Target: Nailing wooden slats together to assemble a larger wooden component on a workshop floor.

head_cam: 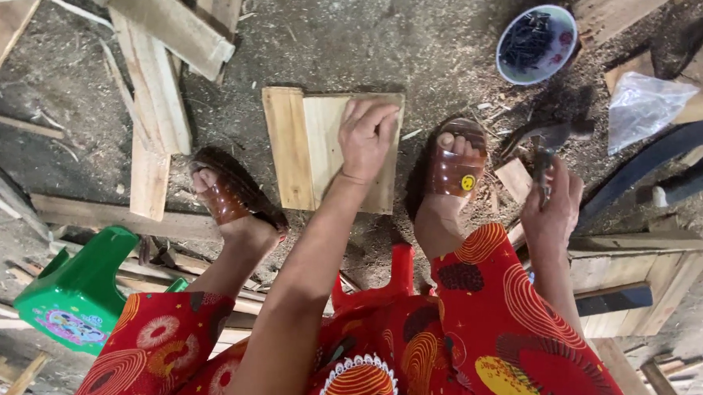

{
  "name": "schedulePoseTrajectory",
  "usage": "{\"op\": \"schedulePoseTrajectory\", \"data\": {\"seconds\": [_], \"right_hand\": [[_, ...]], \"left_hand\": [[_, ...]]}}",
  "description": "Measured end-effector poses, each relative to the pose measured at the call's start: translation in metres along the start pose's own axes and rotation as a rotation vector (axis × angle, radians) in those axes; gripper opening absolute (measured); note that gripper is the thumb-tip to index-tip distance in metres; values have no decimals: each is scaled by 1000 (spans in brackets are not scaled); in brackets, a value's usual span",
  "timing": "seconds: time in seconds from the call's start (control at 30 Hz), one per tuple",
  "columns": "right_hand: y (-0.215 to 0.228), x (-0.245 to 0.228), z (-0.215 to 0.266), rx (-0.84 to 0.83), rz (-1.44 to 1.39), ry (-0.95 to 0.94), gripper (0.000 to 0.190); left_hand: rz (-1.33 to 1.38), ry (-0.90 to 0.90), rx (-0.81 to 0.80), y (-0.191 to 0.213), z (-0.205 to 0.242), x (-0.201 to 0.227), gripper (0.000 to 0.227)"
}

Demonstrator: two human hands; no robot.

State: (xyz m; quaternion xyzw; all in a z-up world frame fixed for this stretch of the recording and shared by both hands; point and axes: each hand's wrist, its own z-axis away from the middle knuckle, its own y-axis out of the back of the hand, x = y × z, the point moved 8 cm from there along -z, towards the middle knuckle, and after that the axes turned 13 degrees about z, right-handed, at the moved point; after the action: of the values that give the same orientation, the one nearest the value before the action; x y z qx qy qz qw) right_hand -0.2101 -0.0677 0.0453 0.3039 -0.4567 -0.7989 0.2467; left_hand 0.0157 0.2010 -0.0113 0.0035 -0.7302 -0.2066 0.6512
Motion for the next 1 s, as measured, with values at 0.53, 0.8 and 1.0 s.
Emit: {"op": "schedulePoseTrajectory", "data": {"seconds": [0.53,0.8,1.0], "right_hand": [[-80,100,6,43,233,24,52],[-32,52,24,19,-288,-45,26],[-32,-8,16,-237,-306,61,42]], "left_hand": [[-115,-68,-69,-8,8,-14,11],[-54,-58,-43,-9,5,-9,11],[-49,-89,-19,-7,7,-9,11]]}}
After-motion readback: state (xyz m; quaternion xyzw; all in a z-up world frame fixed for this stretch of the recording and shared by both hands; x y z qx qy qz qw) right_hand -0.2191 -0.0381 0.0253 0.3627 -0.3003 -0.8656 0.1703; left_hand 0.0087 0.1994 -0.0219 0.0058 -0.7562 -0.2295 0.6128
